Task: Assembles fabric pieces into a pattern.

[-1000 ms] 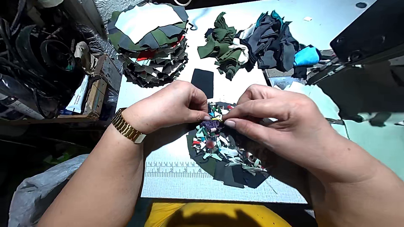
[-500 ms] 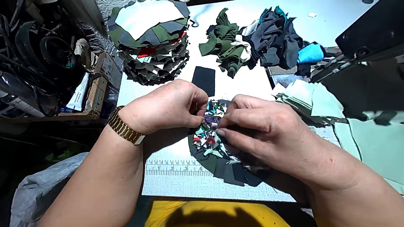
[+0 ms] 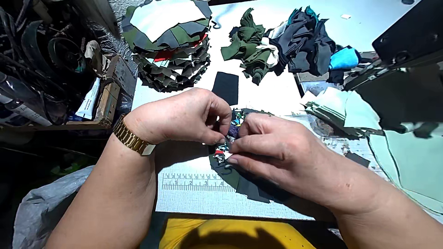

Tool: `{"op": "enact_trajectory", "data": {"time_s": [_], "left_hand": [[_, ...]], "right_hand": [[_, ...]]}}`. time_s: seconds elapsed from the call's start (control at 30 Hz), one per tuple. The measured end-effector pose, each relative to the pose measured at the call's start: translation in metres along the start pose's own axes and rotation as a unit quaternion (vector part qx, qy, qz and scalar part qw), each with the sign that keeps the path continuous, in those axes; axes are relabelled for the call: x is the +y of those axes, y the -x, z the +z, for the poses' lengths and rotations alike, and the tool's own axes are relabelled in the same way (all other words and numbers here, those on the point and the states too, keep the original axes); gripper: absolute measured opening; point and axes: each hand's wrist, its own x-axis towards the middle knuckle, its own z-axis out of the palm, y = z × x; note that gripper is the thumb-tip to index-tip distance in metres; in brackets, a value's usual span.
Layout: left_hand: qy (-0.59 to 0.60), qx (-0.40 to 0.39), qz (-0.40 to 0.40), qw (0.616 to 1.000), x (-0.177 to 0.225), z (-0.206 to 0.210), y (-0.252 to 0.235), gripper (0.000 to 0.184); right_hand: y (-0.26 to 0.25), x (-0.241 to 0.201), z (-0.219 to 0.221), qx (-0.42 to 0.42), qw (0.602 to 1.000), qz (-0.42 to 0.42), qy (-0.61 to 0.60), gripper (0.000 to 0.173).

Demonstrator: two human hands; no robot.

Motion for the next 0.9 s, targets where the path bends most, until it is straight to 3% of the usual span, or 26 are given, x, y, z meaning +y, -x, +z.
{"op": "enact_trajectory", "data": {"time_s": [0.13,0.4,0.67,0.77,0.9], "left_hand": [[-0.016,-0.027,-0.044,0.999,0.003,0.005,-0.004,0.012],[0.015,-0.022,-0.004,1.0,0.004,0.005,-0.002,0.018],[-0.066,-0.033,-0.045,0.996,0.009,0.009,-0.006,0.017],[-0.036,-0.02,-0.026,0.999,0.008,0.005,-0.002,0.015],[-0.025,-0.02,-0.025,0.999,0.007,0.001,0.002,0.018]], "right_hand": [[0.002,0.001,-0.006,-0.011,0.999,0.002,-0.044,0.017],[0.004,0.001,-0.008,-0.018,0.999,0.01,-0.047,0.012],[0.008,0.0,-0.01,-0.065,0.996,0.005,-0.06,0.018],[0.006,0.0,-0.016,-0.037,0.996,0.014,-0.084,0.023],[0.006,-0.001,-0.009,-0.025,0.999,0.014,-0.038,0.014]]}}
